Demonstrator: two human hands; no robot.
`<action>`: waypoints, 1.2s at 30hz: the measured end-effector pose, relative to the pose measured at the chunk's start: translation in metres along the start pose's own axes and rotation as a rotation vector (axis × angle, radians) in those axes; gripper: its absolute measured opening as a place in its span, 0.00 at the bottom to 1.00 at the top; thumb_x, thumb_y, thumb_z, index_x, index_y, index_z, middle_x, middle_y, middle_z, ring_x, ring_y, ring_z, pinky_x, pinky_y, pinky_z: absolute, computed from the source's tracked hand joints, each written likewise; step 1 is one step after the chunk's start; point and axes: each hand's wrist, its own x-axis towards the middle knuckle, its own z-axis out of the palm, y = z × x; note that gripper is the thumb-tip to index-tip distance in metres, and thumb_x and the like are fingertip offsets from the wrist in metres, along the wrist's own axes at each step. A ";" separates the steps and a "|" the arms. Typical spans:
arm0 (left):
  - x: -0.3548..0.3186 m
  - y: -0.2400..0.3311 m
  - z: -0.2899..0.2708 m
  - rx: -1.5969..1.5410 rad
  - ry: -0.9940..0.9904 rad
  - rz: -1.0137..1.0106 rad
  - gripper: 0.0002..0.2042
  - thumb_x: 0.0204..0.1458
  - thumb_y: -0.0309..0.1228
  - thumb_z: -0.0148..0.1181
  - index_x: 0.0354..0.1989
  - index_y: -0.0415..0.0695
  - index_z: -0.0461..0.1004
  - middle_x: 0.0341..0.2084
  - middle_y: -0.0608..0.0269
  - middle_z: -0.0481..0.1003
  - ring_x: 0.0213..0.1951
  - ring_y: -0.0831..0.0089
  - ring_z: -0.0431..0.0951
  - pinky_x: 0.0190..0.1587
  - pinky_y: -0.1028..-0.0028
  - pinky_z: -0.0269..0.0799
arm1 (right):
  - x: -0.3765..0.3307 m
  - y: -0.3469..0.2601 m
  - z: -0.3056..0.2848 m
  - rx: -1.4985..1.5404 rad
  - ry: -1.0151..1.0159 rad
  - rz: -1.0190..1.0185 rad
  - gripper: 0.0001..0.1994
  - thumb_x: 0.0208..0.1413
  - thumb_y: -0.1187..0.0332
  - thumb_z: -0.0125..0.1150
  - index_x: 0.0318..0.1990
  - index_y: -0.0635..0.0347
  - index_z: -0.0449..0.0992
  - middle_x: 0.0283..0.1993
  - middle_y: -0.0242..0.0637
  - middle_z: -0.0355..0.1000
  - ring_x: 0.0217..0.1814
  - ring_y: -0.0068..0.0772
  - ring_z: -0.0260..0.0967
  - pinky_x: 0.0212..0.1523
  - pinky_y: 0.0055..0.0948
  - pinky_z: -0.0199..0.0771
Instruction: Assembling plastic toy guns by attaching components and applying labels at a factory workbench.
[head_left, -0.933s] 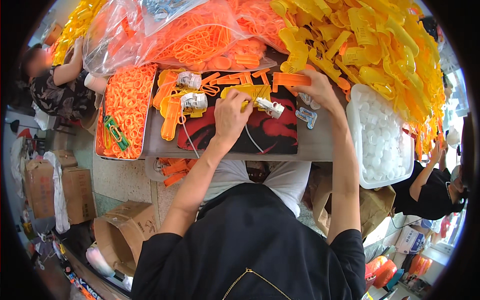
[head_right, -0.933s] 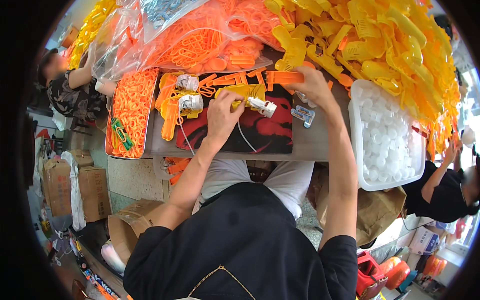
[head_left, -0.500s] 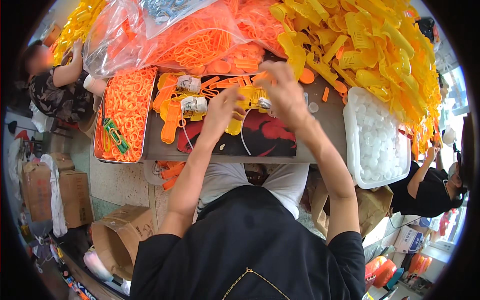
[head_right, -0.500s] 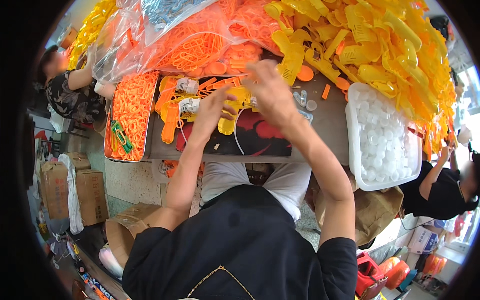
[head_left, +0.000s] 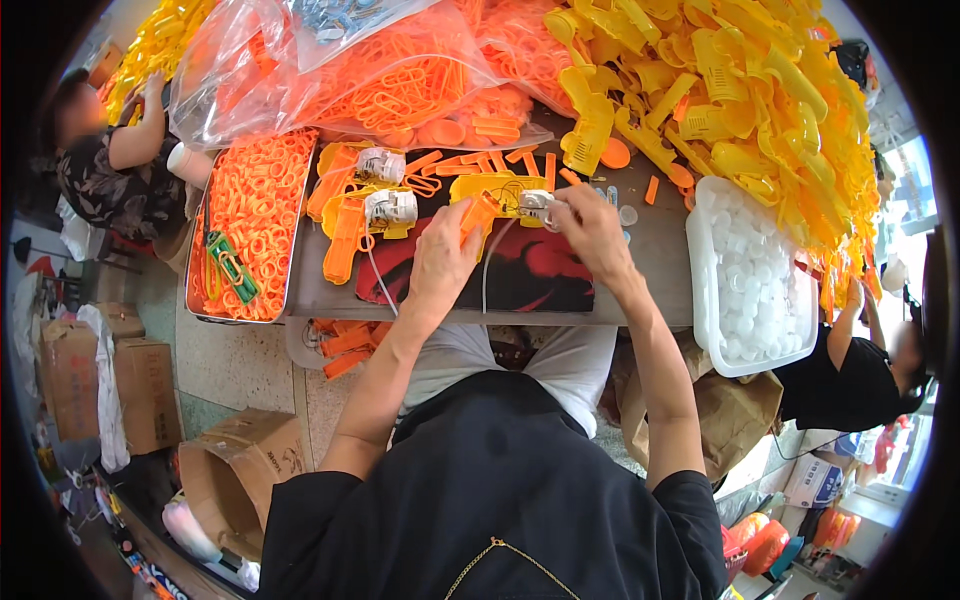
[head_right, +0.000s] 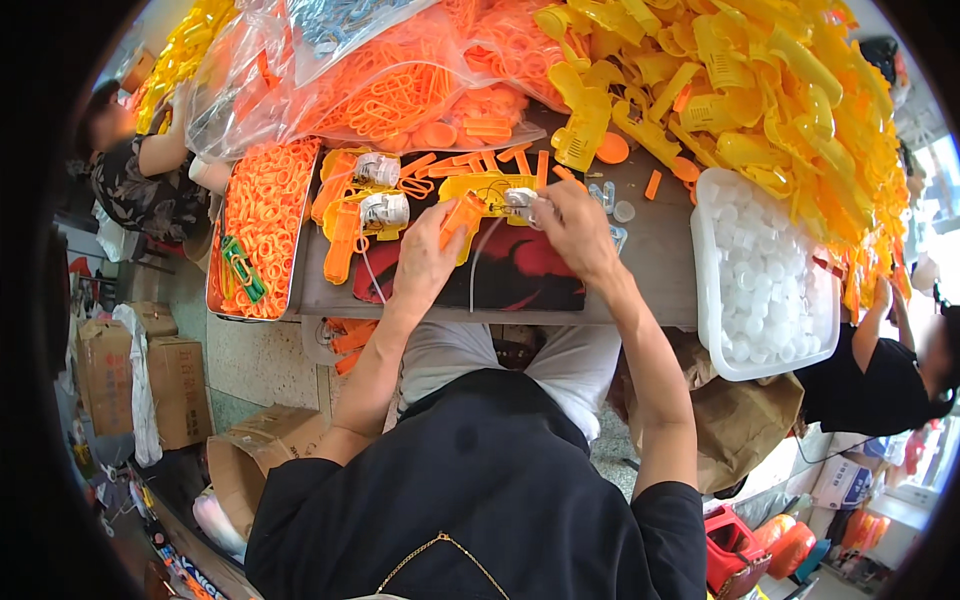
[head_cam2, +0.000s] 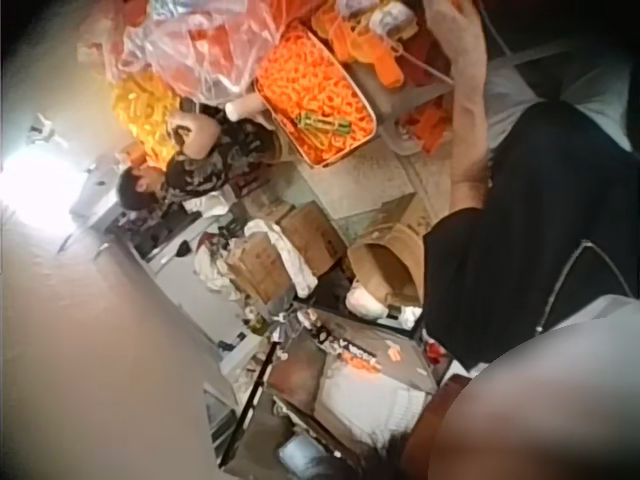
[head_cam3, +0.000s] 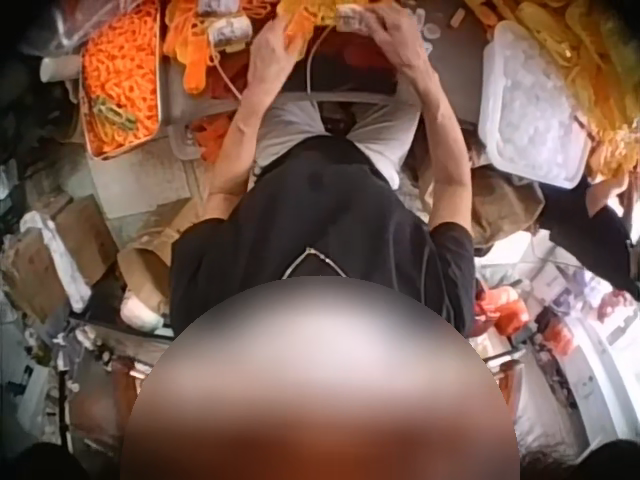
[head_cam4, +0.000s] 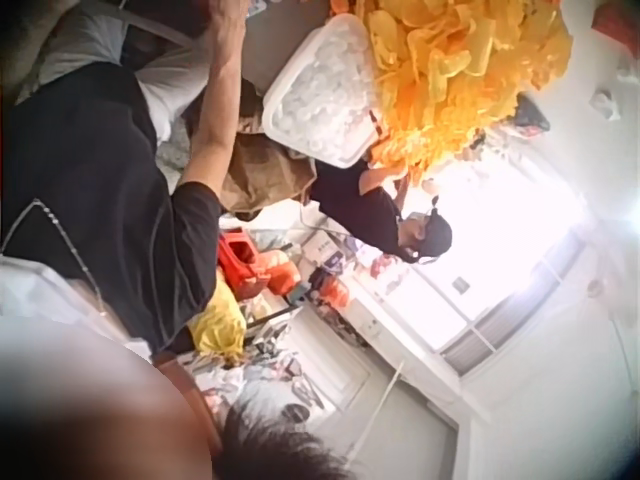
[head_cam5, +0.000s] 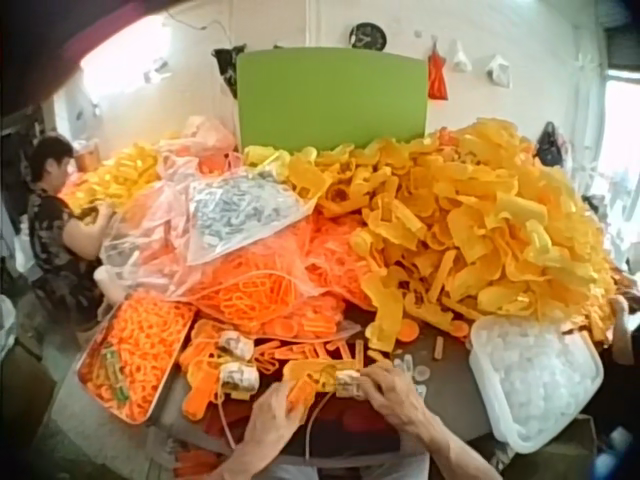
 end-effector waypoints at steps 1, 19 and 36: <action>0.000 0.007 0.000 0.032 -0.013 -0.026 0.21 0.55 0.26 0.66 0.57 0.36 0.72 0.40 0.41 0.77 0.41 0.43 0.79 0.47 0.61 0.77 | 0.011 0.003 -0.004 0.047 0.024 0.035 0.14 0.61 0.64 0.65 0.49 0.65 0.77 0.42 0.48 0.76 0.43 0.50 0.75 0.45 0.41 0.73; 0.004 -0.004 0.023 0.188 0.120 0.081 0.23 0.46 0.26 0.71 0.53 0.41 0.73 0.45 0.56 0.74 0.51 0.53 0.70 0.55 0.56 0.66 | 0.029 0.006 0.046 -0.208 0.165 -0.208 0.11 0.57 0.72 0.62 0.45 0.53 0.85 0.48 0.35 0.72 0.53 0.42 0.66 0.58 0.43 0.62; 0.005 -0.004 0.023 0.125 0.105 0.111 0.23 0.47 0.23 0.69 0.53 0.38 0.72 0.44 0.51 0.73 0.48 0.50 0.70 0.54 0.57 0.67 | 0.051 -0.004 0.042 -0.321 -0.123 -0.071 0.15 0.54 0.71 0.59 0.48 0.52 0.85 0.53 0.40 0.70 0.60 0.43 0.64 0.57 0.37 0.64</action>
